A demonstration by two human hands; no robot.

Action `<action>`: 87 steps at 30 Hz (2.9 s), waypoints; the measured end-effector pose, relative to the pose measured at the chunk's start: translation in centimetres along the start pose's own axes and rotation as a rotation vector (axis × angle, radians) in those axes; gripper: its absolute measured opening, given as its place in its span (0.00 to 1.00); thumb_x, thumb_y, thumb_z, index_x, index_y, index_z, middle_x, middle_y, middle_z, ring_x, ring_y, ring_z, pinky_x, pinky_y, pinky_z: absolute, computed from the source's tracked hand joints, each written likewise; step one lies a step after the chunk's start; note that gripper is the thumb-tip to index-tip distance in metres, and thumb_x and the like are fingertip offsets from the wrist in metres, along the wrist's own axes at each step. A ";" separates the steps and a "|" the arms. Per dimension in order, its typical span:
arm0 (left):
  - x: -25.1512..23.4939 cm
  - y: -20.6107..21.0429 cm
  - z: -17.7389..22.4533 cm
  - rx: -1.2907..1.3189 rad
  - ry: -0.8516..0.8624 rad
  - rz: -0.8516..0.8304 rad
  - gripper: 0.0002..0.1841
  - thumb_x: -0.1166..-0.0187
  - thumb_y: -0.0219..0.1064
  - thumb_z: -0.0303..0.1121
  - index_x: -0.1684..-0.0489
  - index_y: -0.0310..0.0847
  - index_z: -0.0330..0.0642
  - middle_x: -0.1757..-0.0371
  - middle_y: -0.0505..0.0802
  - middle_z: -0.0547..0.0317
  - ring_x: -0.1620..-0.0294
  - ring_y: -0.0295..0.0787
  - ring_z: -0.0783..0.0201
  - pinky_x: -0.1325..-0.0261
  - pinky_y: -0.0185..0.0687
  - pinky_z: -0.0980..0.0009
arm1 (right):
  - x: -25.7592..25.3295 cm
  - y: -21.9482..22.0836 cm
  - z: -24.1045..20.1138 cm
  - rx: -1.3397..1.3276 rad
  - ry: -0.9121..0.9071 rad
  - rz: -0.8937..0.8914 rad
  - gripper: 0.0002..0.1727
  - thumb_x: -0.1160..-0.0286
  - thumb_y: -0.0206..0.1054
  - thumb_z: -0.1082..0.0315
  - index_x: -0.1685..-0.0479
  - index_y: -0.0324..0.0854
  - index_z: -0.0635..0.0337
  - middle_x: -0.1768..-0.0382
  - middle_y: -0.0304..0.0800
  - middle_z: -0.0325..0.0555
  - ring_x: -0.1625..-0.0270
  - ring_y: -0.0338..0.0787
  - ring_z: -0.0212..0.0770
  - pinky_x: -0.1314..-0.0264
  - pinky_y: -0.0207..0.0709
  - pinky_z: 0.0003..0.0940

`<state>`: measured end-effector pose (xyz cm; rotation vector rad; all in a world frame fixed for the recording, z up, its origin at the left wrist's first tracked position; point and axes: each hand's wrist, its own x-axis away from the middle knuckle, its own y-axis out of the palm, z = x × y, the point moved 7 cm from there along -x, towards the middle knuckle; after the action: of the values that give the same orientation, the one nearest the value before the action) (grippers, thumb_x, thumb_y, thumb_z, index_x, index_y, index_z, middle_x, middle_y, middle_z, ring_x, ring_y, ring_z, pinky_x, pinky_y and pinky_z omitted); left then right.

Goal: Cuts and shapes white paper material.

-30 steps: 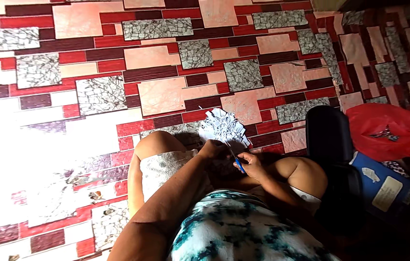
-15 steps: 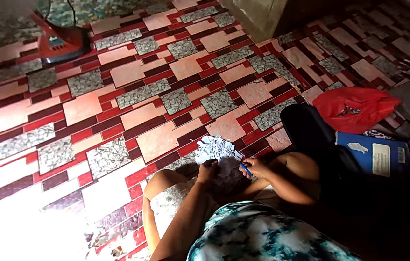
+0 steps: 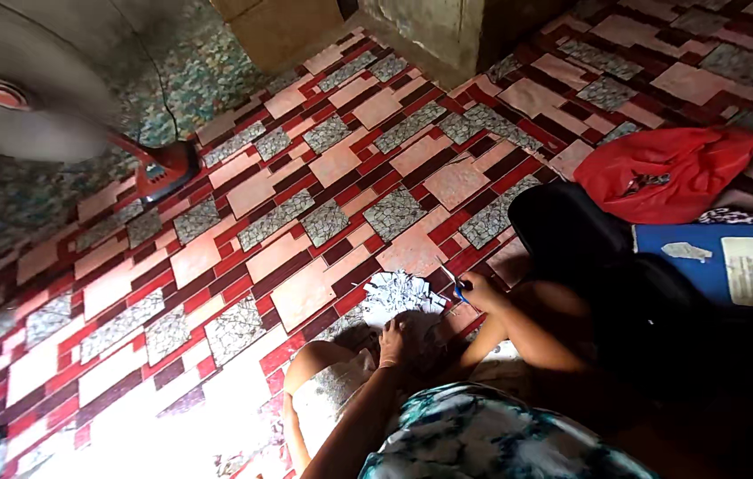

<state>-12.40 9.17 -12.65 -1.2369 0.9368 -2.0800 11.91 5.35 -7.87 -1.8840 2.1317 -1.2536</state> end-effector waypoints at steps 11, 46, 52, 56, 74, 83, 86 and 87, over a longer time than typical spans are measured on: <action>0.5 2.2 4.5 -0.116 0.223 -0.058 0.24 0.13 0.60 0.42 0.19 0.78 0.51 0.12 0.73 0.49 0.11 0.63 0.46 0.12 0.56 0.43 | 0.7 -0.2 -0.3 0.066 -0.021 -0.159 0.25 0.19 0.66 0.61 0.29 0.78 0.67 0.36 0.85 0.65 0.29 0.83 0.60 0.25 0.71 0.59; -7.3 -10.9 5.9 0.062 0.223 0.167 0.10 0.20 0.68 0.29 0.49 0.92 0.36 0.26 0.85 0.43 0.21 0.73 0.40 0.17 0.63 0.42 | -1.4 -0.6 0.4 0.004 0.041 -0.117 0.25 0.18 0.69 0.58 0.30 0.80 0.66 0.33 0.85 0.63 0.26 0.82 0.57 0.22 0.69 0.55; -0.3 -14.3 4.3 0.136 0.317 0.276 0.12 0.17 0.63 0.29 0.48 0.89 0.32 0.38 0.91 0.43 0.30 0.85 0.49 0.20 0.73 0.52 | -1.4 -0.5 0.1 0.025 0.014 -0.098 0.21 0.17 0.65 0.59 0.35 0.83 0.66 0.37 0.87 0.63 0.31 0.84 0.57 0.25 0.72 0.58; 2.8 -14.3 2.3 0.274 0.320 0.427 0.14 0.15 0.59 0.28 0.42 0.86 0.28 0.43 0.94 0.42 0.39 0.92 0.53 0.28 0.83 0.58 | -0.8 -0.7 0.3 0.027 -0.004 -0.066 0.20 0.19 0.67 0.60 0.38 0.84 0.67 0.39 0.88 0.63 0.32 0.85 0.57 0.25 0.72 0.57; 3.4 -4.7 -8.3 1.546 -0.152 0.509 0.08 0.22 0.71 0.22 0.52 0.79 0.29 0.66 0.90 0.55 0.72 0.86 0.68 0.67 0.85 0.72 | -1.7 0.8 1.9 0.094 0.017 -0.035 0.28 0.23 0.72 0.63 0.27 0.76 0.70 0.38 0.85 0.68 0.38 0.87 0.60 0.30 0.77 0.57; 2.6 -3.4 -5.0 1.453 0.053 0.159 0.11 0.23 0.70 0.20 0.46 0.83 0.32 0.62 0.92 0.60 0.67 0.86 0.73 0.62 0.84 0.75 | 1.5 5.1 -5.3 -0.370 -0.189 0.038 0.29 0.29 0.73 0.73 0.27 0.74 0.74 0.50 0.87 0.57 0.52 0.88 0.40 0.46 0.85 0.36; 2.5 -3.1 -4.7 1.466 0.088 0.123 0.13 0.27 0.72 0.19 0.46 0.82 0.32 0.63 0.92 0.60 0.67 0.87 0.72 0.61 0.85 0.74 | 2.1 8.6 -5.7 -0.416 -0.287 -0.069 0.32 0.37 0.74 0.76 0.28 0.73 0.74 0.51 0.88 0.55 0.52 0.90 0.39 0.45 0.86 0.35; 2.5 -3.0 -4.7 1.461 0.094 0.124 0.13 0.28 0.73 0.19 0.46 0.82 0.32 0.64 0.91 0.60 0.68 0.87 0.71 0.61 0.85 0.74 | 2.3 9.4 -5.6 -0.431 -0.297 -0.114 0.32 0.39 0.75 0.77 0.29 0.74 0.75 0.53 0.88 0.53 0.54 0.89 0.37 0.47 0.85 0.33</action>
<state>-17.97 10.48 -10.58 -0.2572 -0.5214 -1.9275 0.73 5.80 -8.41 -2.2034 2.2837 -0.4981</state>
